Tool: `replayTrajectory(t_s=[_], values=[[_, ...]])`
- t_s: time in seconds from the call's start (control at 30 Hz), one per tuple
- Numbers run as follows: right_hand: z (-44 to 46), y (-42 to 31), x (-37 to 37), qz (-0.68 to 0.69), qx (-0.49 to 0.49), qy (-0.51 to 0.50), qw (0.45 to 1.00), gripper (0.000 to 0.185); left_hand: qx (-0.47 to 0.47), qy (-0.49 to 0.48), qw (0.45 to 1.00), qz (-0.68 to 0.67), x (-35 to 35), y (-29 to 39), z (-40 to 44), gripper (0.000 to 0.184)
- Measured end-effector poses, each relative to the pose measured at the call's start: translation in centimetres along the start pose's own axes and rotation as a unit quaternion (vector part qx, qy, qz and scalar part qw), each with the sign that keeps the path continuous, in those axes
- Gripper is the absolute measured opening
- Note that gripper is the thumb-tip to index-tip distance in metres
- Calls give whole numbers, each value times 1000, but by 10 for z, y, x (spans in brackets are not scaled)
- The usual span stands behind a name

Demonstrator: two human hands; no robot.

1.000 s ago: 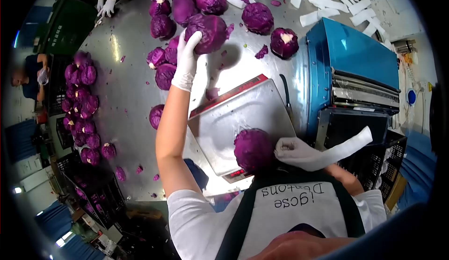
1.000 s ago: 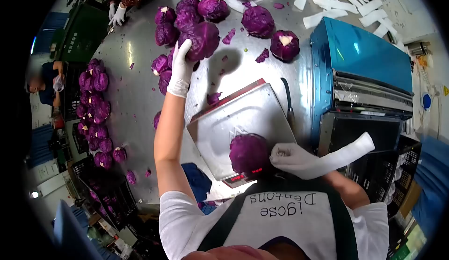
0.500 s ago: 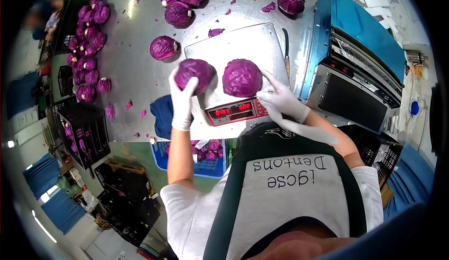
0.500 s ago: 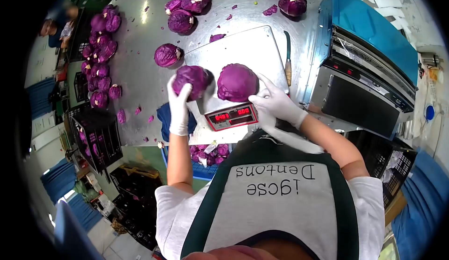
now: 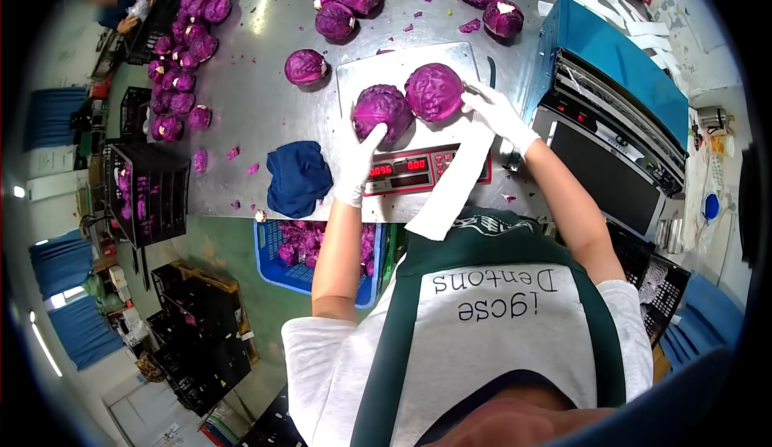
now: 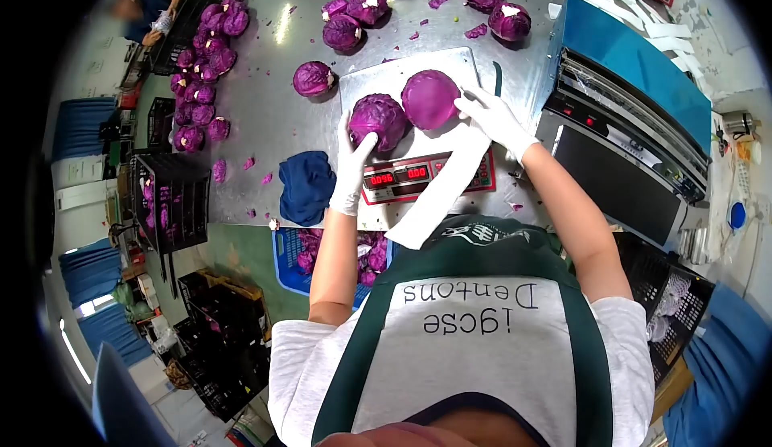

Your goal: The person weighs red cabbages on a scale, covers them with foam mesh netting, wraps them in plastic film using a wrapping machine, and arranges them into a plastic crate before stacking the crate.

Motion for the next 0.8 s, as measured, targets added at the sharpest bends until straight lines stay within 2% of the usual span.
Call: replayTrajectory(t_s=[0.07,0.1,0.13,0.2,0.27,0.37,0.4,0.47,0.5,0.53,0.57,0.67,0.7,0.8], values=[[-7,7,3,122,-45,7,991,42,-7,68,995,71,-9,11,0,92],[-10,11,4,140,-47,7,989,40,-16,100,988,115,-14,16,0,96],[-13,12,4,157,-49,7,986,38,-19,133,987,92,-18,21,4,95],[-17,14,4,191,-52,39,979,36,-8,86,994,66,-6,27,12,86],[-9,18,13,137,-8,35,990,42,-9,33,999,26,11,35,24,75],[-1,7,14,83,9,25,996,43,-48,-96,994,34,31,46,30,75],[-3,1,13,76,0,10,997,43,-21,-139,990,15,32,44,31,79],[-1,-4,10,25,-8,-10,1000,41,-64,-116,991,15,27,20,41,81],[-1,-3,11,55,-8,-16,998,41,-86,-102,991,15,27,8,46,82],[-8,-7,9,86,-8,-22,996,41,-20,-85,993,-78,23,26,38,78],[-12,-10,7,117,-10,-27,993,42,-17,-38,993,-110,16,27,36,72],[-10,-4,10,124,-34,-12,992,39,-13,72,996,-47,4,2,33,67],[-11,-2,11,124,-35,-7,992,39,-5,94,992,-87,0,-8,33,65],[-12,3,15,150,-24,13,988,33,-2,139,987,-82,0,3,19,66]])
Point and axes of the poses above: each hand's wrist, its own z-axis towards the middle knuckle, its own x-axis out of the back of the hand, y = z × x, the point moved 1 cm from there along z, towards the middle knuckle, and after that the axes turned 13 degrees about z, right-handed, at the moved point
